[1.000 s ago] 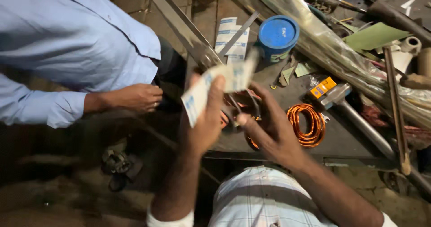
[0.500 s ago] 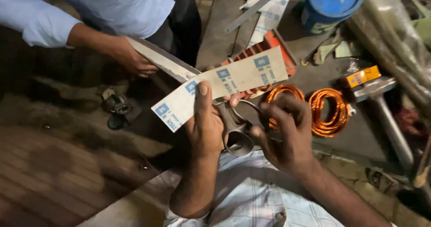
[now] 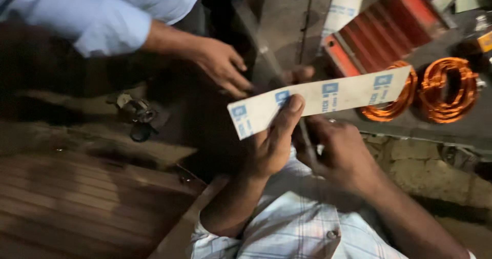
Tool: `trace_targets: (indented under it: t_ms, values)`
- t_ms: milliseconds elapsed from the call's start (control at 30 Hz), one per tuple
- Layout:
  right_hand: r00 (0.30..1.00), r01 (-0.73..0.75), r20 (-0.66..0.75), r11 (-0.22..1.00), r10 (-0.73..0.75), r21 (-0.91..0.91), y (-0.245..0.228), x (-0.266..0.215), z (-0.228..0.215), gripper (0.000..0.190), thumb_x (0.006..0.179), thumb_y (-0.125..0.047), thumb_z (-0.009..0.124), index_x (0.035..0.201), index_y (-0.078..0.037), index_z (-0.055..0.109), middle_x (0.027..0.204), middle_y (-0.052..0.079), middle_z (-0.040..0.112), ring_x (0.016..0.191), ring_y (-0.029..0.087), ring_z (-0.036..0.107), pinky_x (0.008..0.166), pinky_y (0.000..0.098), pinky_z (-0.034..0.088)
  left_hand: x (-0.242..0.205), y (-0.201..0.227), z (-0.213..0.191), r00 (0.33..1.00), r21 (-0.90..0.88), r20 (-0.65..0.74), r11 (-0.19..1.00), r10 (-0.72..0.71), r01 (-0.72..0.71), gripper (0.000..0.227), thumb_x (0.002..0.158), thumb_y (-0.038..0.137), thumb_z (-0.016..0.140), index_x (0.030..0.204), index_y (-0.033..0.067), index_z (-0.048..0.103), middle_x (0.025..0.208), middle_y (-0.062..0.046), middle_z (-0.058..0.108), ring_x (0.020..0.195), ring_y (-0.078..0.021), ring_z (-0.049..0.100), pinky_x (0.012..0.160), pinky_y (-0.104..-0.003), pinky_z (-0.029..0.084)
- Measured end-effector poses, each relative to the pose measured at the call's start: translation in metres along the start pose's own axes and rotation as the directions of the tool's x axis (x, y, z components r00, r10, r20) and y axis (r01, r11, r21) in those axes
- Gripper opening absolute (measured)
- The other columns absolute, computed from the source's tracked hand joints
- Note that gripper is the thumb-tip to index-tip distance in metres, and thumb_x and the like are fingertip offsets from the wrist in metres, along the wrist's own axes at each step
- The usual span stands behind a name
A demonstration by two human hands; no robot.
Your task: The person cuts a strip of white tape into small pieces using shears. They then place the tape pieces into slots on a red finned component and arrange copper wire coils on the workbench.
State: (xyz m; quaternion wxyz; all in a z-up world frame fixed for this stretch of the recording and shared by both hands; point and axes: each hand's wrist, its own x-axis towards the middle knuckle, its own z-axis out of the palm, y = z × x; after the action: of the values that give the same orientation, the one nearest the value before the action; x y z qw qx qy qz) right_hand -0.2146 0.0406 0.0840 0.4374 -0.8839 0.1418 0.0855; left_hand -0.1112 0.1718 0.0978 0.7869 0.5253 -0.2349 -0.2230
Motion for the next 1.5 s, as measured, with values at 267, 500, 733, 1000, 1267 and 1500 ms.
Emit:
trace_targets:
  t_ms: [267, 500, 733, 1000, 1267, 1500]
  values:
    - [0.965, 0.014, -0.207, 0.76, 0.159, 0.649, 0.021, -0.03, 0.055, 0.043, 0.077, -0.023, 0.088, 0.109, -0.001, 0.07, 0.092, 0.008, 0.077, 0.076, 0.016, 0.073, 0.065, 0.0327, 0.059, 0.001, 0.004, -0.088, 0.988, -0.39, 0.065, 0.908, -0.139, 0.154, 0.058, 0.111, 0.029, 0.055, 0.155, -0.0041, 0.038, 0.159, -0.014, 0.047, 0.149, -0.0256, 0.047, 0.128, -0.041, 0.039]
    - [0.781, 0.249, -0.616, 0.853, 0.102, 0.458, 0.008, -0.031, 0.064, 0.04, 0.085, -0.026, 0.089, 0.102, -0.001, 0.064, 0.094, 0.003, 0.068, 0.083, 0.011, 0.064, 0.074, 0.0246, 0.051, -0.031, -0.022, -0.111, 0.916, -0.603, 0.199, 0.694, -0.349, 0.395, 0.052, 0.114, 0.027, 0.052, 0.146, -0.0134, 0.044, 0.148, -0.029, 0.053, 0.134, -0.0395, 0.061, 0.111, -0.057, 0.055]
    - [0.817, 0.053, -0.458, 0.745, 0.35, 0.665, -0.01, -0.029, 0.094, 0.025, 0.092, -0.007, 0.084, 0.096, 0.001, 0.062, 0.077, 0.005, 0.065, 0.064, 0.01, 0.062, 0.059, 0.0268, 0.047, -0.087, -0.035, -0.118, 0.923, -0.346, 0.222, 0.86, -0.313, 0.375, 0.044, 0.107, 0.012, 0.059, 0.147, -0.0009, 0.047, 0.14, -0.012, 0.059, 0.118, -0.0229, 0.067, 0.103, -0.04, 0.06]
    - [0.868, 0.22, -0.491, 0.829, 0.073, 0.513, 0.041, -0.038, 0.112, 0.051, 0.094, -0.05, 0.073, 0.101, 0.0, 0.066, 0.085, 0.004, 0.07, 0.064, 0.008, 0.065, 0.055, 0.0241, 0.051, -0.072, -0.065, -0.106, 0.99, -0.008, -0.065, 0.992, -0.123, 0.123, 0.024, 0.11, 0.009, 0.071, 0.127, 0.0019, 0.056, 0.112, -0.004, 0.064, 0.1, -0.0104, 0.062, 0.09, -0.023, 0.054]
    - [0.981, -0.181, 0.01, 0.89, 0.195, 0.418, 0.073, -0.074, 0.14, 0.088, 0.089, -0.082, 0.047, 0.125, -0.002, 0.056, 0.078, 0.003, 0.058, 0.069, 0.014, 0.055, 0.061, 0.0319, 0.048, -0.026, -0.092, -0.104, 0.961, 0.05, -0.27, 0.995, -0.064, 0.08, 0.033, 0.108, 0.017, 0.072, 0.135, -0.0005, 0.061, 0.115, -0.009, 0.066, 0.102, -0.0125, 0.065, 0.092, -0.028, 0.06]
    - [0.964, -0.256, 0.051, 0.862, 0.261, 0.437, 0.063, -0.064, 0.14, 0.093, 0.081, -0.089, 0.044, 0.113, -0.002, 0.056, 0.077, 0.005, 0.059, 0.069, 0.016, 0.056, 0.062, 0.035, 0.05, -0.025, -0.113, -0.098, 0.942, -0.147, -0.258, 0.972, -0.215, 0.181, 0.033, 0.105, 0.016, 0.069, 0.132, 0.0007, 0.059, 0.117, -0.009, 0.065, 0.105, -0.0169, 0.069, 0.087, -0.035, 0.069]
